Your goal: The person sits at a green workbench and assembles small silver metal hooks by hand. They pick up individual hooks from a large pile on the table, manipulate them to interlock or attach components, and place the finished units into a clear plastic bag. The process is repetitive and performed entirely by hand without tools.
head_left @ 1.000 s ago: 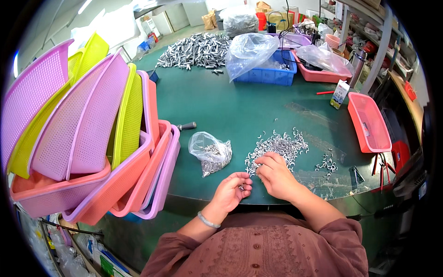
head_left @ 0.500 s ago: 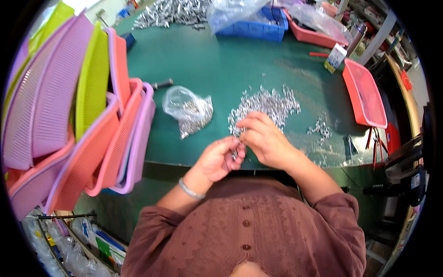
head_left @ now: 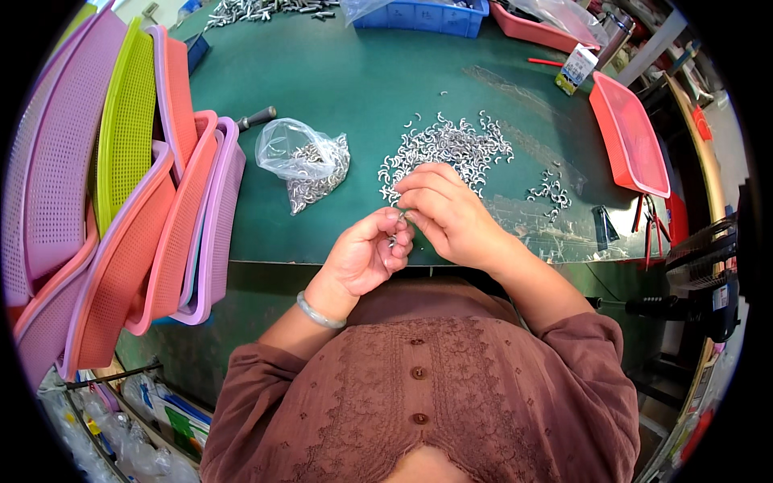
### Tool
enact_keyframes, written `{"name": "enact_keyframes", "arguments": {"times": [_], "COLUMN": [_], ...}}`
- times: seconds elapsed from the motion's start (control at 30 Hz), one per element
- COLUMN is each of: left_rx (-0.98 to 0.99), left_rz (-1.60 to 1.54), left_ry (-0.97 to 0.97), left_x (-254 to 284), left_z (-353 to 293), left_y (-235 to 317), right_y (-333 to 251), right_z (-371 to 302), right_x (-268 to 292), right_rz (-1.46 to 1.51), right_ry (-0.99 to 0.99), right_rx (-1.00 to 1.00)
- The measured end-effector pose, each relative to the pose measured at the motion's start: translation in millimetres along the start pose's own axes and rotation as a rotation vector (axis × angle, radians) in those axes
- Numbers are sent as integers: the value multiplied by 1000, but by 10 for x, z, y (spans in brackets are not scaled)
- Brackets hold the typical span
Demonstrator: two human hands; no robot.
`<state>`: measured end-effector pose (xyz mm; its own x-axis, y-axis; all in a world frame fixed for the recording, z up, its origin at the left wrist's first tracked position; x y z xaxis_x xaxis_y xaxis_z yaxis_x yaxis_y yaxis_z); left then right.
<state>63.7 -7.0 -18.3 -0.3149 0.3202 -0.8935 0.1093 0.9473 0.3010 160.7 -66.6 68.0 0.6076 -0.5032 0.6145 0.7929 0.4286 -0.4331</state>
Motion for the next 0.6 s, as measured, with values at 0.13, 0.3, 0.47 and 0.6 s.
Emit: {"name": "enact_keyframes", "arguments": {"times": [0.13, 0.3, 0.47, 0.6], "left_rx": [-61, -90, -72, -62], "left_rz": [-6, 14, 36, 42], "left_ry": [40, 99, 76, 93], "left_x": [29, -15, -38, 7], "left_z": [-1, -6, 1, 12], "left_y": [14, 8, -14, -13], "right_y": [82, 85, 70, 74], "right_z": [-97, -154, -148, -147], "right_x": [-13, -7, -30, -49], "right_rz": [56, 191, 173, 150], "right_ry": [19, 47, 71, 87], "right_rx": [-107, -233, -243, -229]}}
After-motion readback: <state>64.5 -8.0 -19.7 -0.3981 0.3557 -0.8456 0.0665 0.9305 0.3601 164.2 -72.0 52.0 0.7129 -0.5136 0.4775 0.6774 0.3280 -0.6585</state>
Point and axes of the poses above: each hand's wrist, its own z-axis towards the middle knuckle, its own x-axis out of the back of the hand, y = z × x, the point moved 6 cm from there along z, towards the middle knuckle, and after that the axes turned 5 degrees about x, right-handed, at the moved point
